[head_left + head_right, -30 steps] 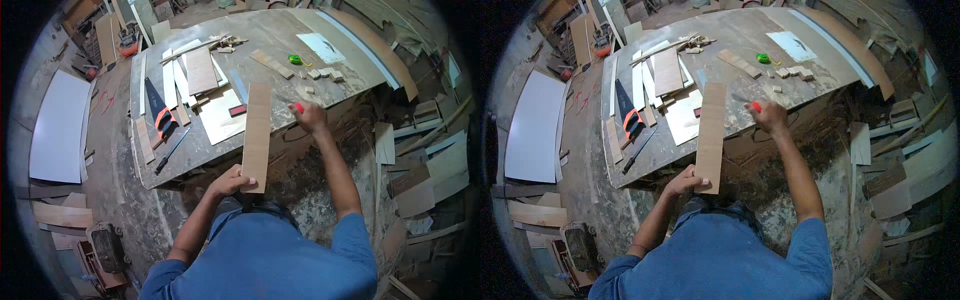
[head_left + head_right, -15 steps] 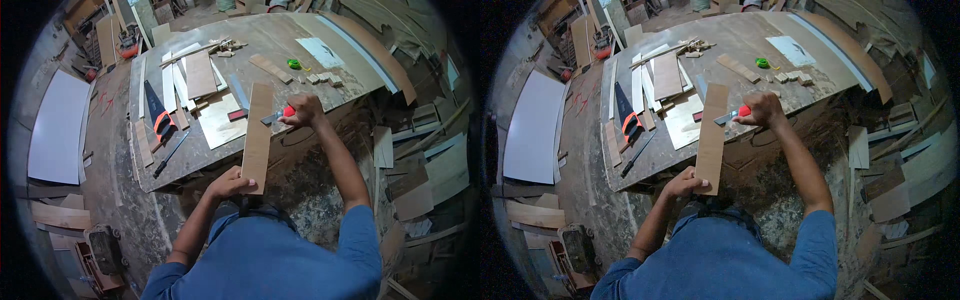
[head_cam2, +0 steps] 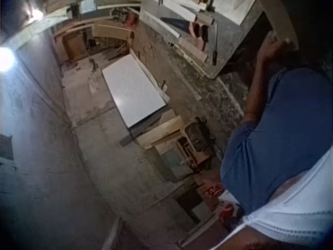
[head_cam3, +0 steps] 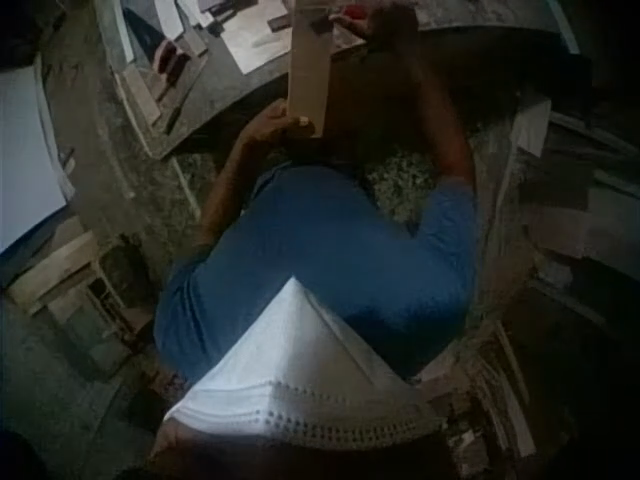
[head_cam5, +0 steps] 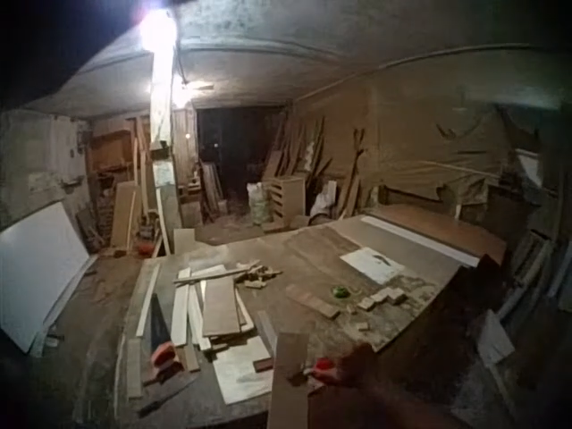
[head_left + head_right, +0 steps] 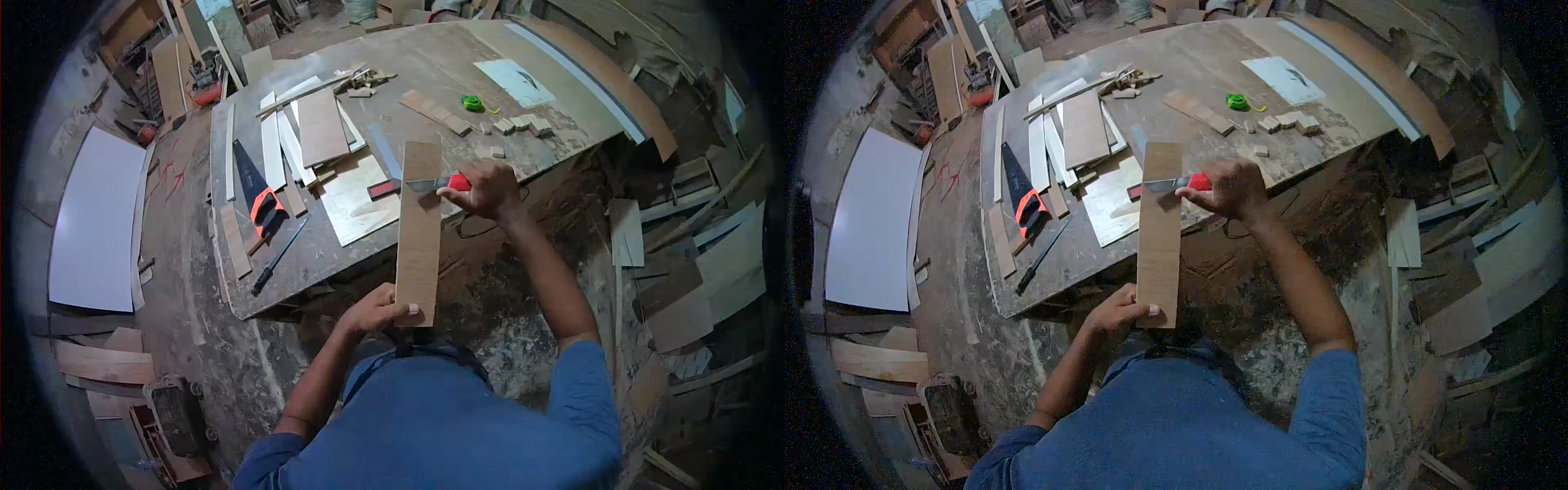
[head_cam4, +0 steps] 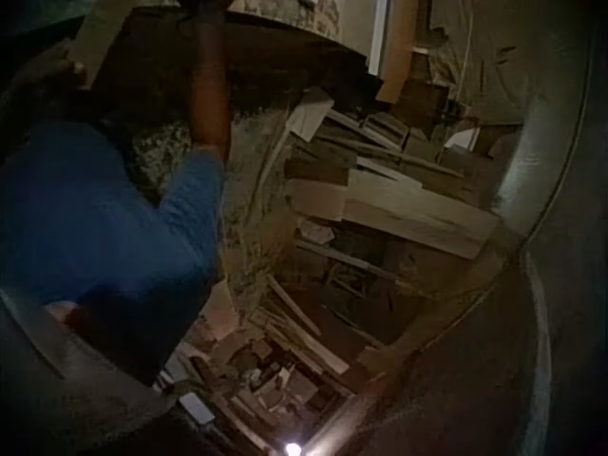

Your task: Cutting or scoring a piece of wood using a utility knife and a square ruler.

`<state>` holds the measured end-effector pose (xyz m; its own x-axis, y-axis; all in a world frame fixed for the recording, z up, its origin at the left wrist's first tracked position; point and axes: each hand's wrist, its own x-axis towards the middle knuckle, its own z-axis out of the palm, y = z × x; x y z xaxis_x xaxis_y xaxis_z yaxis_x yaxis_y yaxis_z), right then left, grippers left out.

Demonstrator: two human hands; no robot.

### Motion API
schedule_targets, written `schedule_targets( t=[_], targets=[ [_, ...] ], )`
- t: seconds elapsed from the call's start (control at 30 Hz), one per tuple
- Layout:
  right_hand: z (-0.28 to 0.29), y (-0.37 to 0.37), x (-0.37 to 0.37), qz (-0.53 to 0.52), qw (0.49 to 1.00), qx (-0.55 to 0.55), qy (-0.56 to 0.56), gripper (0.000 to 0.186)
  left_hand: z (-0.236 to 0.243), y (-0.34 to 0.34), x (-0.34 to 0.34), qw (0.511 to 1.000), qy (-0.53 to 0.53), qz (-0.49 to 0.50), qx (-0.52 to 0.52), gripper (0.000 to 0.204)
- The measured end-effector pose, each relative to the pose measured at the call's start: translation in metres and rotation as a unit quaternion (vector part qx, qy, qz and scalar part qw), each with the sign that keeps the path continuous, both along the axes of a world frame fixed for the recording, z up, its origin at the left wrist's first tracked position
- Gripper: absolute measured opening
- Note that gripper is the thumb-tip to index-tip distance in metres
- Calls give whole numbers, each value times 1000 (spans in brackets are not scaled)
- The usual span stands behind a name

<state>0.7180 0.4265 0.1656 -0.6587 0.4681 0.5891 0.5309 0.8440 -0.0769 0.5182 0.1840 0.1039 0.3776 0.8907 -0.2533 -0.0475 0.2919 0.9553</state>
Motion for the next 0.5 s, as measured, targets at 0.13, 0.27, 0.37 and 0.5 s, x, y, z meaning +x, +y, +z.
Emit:
schedule_targets(
  t=[0.13, 0.27, 0.37, 0.5],
  targets=[
    [-3, 48, 34, -179, 973, -132, -56, 67, -4, -2, -2, 997, 48, -62, 13, 33],
    [-11, 64, 71, -224, 951, -200, 78, 80, -15, -3, 0, 994, 77, -67, 47, 34],
    [-18, 36, 64, -182, 933, -283, 126, 80, -13, -4, -1, 998, 51, -36, 10, 37],
    [-45, -23, 30, -65, 889, -385, 241, 58, -30, 5, 2, 998, -37, 20, 50, 45]
  ],
)
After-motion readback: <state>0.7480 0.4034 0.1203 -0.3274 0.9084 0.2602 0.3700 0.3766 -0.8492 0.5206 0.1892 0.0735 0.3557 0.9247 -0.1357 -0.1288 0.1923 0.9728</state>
